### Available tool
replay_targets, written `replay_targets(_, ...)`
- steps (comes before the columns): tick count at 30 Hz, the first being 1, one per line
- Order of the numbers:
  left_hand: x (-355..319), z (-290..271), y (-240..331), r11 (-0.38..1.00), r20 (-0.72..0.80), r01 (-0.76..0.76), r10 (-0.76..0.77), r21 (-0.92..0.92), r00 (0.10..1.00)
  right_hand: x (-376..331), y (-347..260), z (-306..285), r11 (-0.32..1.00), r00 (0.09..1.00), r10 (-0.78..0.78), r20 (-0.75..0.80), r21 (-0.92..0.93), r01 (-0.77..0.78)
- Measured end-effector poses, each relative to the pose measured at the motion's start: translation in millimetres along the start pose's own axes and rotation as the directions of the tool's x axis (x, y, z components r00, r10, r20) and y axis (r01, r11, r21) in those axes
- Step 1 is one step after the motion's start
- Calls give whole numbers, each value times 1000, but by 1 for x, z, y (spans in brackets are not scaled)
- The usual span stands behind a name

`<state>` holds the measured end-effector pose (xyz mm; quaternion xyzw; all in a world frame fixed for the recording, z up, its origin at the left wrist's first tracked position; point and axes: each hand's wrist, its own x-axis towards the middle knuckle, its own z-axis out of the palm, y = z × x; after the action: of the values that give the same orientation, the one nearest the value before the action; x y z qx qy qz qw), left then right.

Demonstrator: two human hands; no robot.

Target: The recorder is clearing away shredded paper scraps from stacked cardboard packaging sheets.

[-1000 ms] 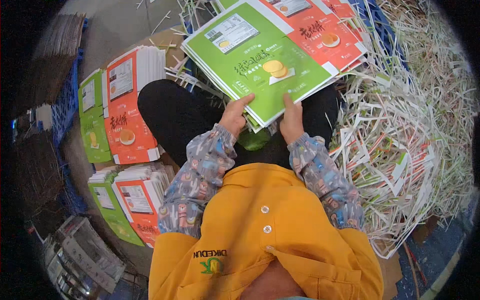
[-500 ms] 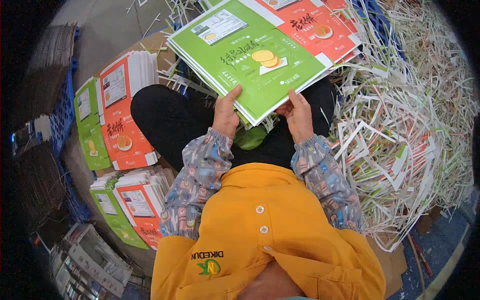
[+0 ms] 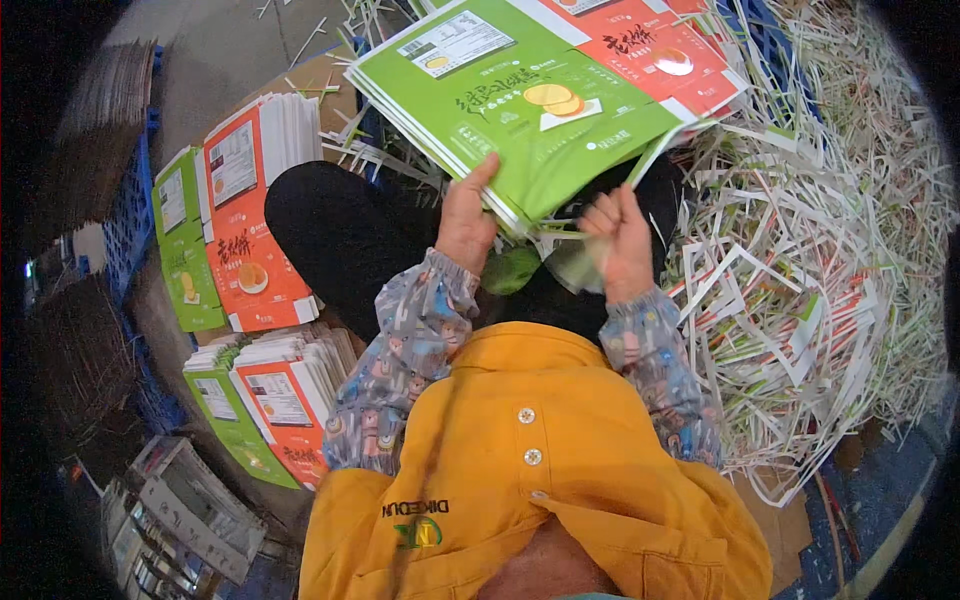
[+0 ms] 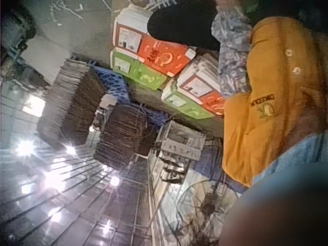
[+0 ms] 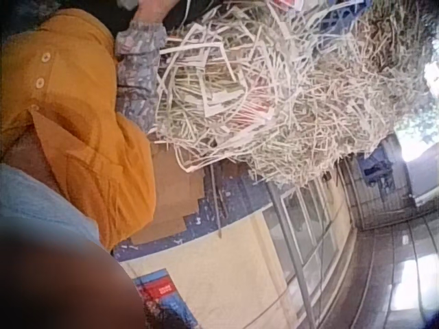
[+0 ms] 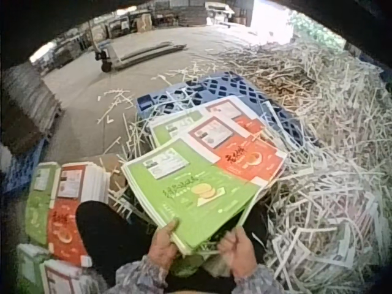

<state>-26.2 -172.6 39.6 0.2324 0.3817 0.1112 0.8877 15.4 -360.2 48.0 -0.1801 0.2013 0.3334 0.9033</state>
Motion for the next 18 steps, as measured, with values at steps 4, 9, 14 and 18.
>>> replay_targets(4,10,-6,32,992,118,48,-35,-113,992,-49,-63,3,836,990,-24,-137,-546,-55)
replay_targets(9,-1,-3,31,995,102,9,1,-97,995,-58,-168,-59,-490,845,-510,162,-862,-131)
replay_targets(14,-4,0,10,998,59,69,-69,12,996,-45,-210,-117,-757,820,-561,115,-472,-451)
replay_targets(18,-12,1,16,990,47,120,-124,74,991,-54,-170,-66,-879,771,-330,544,-474,-41)
